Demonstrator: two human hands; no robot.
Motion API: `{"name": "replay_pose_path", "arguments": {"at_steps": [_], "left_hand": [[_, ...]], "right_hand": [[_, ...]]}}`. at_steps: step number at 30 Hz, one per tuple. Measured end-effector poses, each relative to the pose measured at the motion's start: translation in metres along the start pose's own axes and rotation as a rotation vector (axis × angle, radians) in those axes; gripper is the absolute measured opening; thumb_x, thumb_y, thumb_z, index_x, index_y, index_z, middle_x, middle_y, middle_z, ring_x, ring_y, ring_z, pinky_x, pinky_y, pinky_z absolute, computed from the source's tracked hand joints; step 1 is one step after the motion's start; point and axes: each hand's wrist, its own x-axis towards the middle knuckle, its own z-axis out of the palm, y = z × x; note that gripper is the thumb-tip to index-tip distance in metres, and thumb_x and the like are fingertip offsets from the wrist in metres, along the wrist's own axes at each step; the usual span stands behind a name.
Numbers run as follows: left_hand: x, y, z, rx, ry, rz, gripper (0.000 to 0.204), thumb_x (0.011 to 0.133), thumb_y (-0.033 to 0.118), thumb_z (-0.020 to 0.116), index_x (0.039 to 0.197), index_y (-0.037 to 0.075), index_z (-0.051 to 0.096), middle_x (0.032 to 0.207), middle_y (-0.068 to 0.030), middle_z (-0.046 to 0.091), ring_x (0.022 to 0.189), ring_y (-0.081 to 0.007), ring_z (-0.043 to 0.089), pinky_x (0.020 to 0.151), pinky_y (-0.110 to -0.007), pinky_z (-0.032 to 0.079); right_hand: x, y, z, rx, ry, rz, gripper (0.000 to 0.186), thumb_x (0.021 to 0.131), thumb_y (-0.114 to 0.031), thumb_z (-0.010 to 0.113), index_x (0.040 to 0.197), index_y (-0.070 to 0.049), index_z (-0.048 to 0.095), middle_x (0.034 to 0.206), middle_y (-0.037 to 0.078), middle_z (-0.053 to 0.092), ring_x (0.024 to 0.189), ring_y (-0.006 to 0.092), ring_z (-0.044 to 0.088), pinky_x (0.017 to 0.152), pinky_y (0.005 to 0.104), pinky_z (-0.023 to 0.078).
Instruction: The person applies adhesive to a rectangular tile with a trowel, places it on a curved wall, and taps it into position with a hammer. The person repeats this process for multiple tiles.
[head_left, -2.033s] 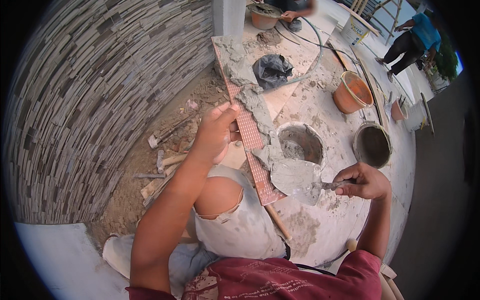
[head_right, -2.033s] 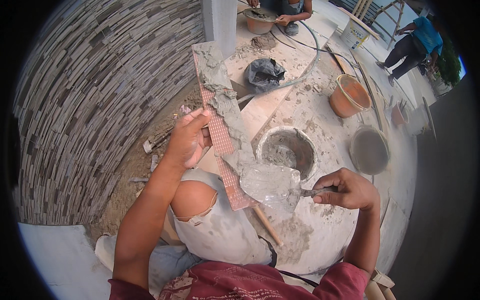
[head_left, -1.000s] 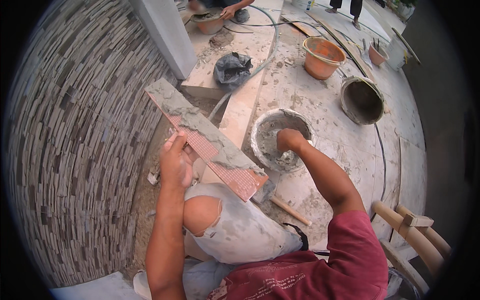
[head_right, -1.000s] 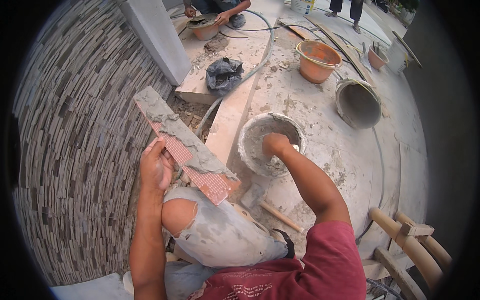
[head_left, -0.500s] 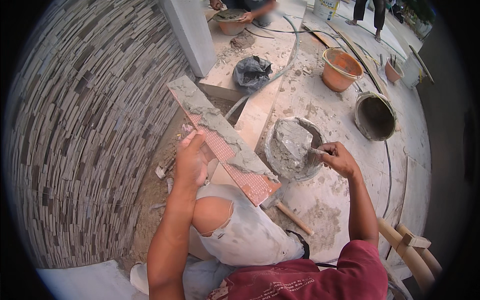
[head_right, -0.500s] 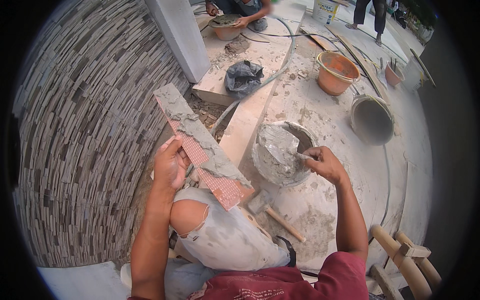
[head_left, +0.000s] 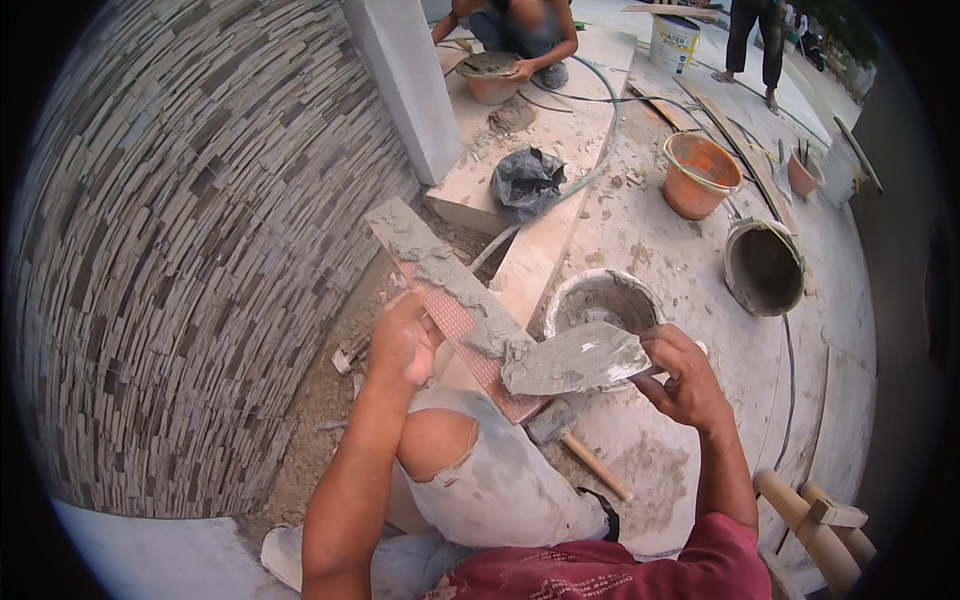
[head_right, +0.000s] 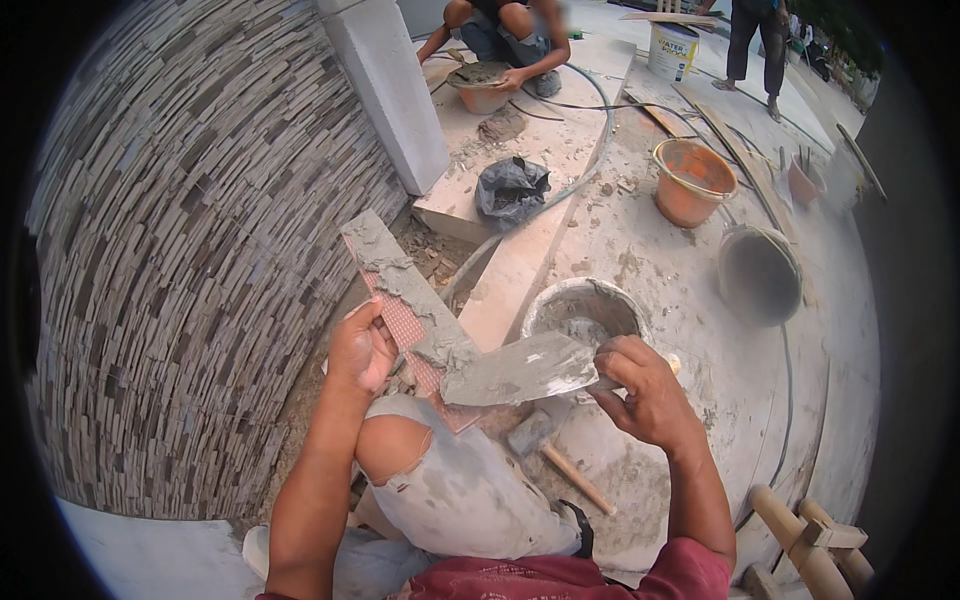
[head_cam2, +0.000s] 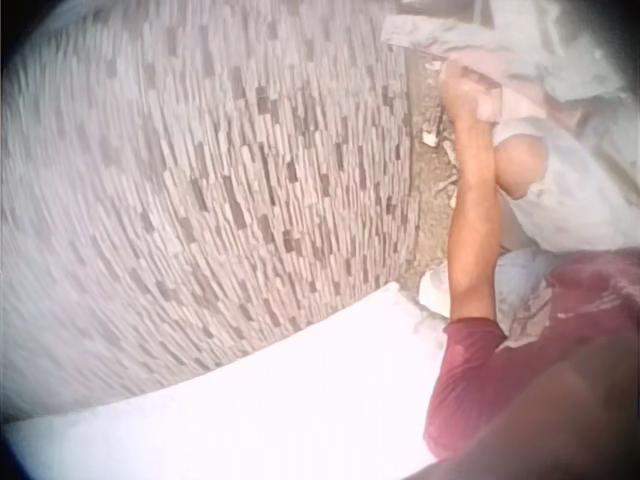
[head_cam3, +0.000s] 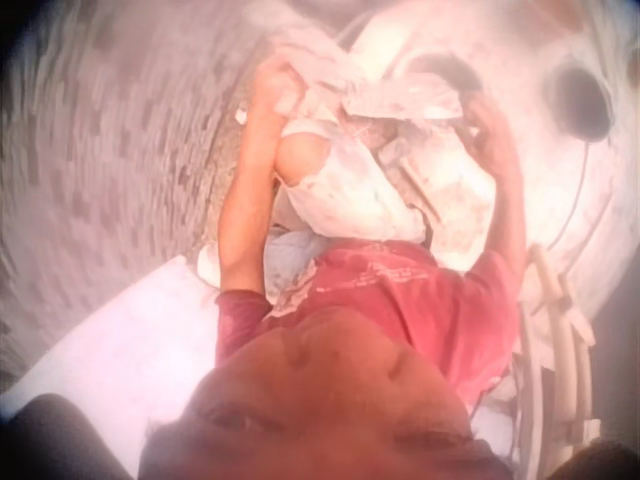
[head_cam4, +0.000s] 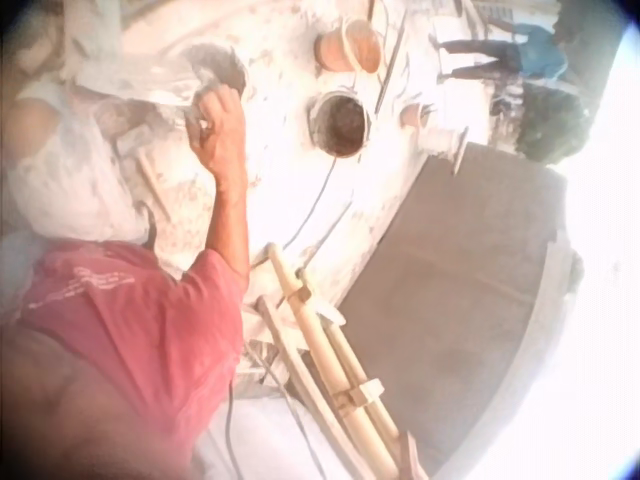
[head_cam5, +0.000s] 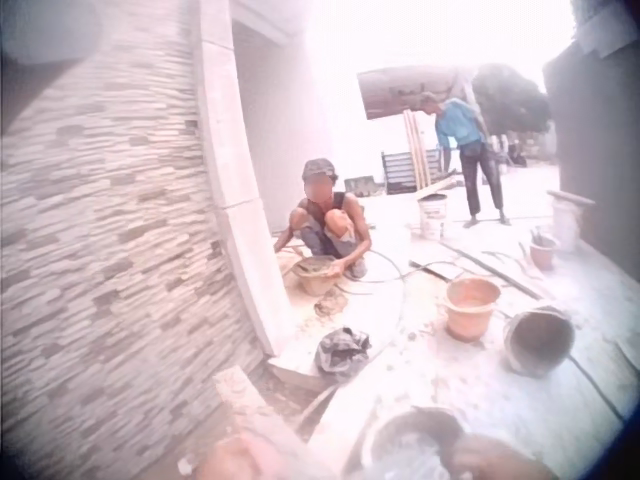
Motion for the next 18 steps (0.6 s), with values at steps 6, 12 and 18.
{"name": "replay_pose_path", "arguments": {"at_steps": [6,12,18], "left_hand": [[0.015,-0.001,-0.036,-0.143,0.144,-0.042,0.019,0.098,0.008,0.051,0.113,-0.002,0.056,0.106,-0.0108,0.066,0.092,-0.0207,0.067,0.088,-0.037,0.057],[0.008,0.001,-0.016,-0.088,0.184,0.088,0.017,0.098,0.007,0.051,0.111,-0.003,0.056,0.112,-0.0138,0.063,0.107,-0.0241,0.062,0.099,-0.041,0.050],[0.008,0.001,-0.019,-0.053,0.229,0.185,0.016,0.099,0.007,0.051,0.111,0.000,0.057,0.108,-0.0109,0.066,0.100,-0.0240,0.066,0.092,-0.039,0.055]], "right_hand": [[-0.002,-0.004,-0.025,-0.203,0.121,-0.043,0.025,0.069,0.005,0.071,0.086,-0.004,0.057,0.092,0.008,0.061,0.083,0.0289,0.057,0.073,0.0392,0.047],[-0.019,0.001,-0.040,-0.029,0.175,0.158,0.024,0.072,0.001,0.074,0.089,-0.001,0.058,0.086,0.011,0.057,0.075,0.0278,0.056,0.066,0.0375,0.046],[-0.017,-0.008,-0.037,0.461,-0.248,0.567,0.026,0.087,-0.022,0.071,0.086,0.002,0.062,0.072,0.012,0.053,0.066,0.0207,0.054,0.059,0.0353,0.042]]}}
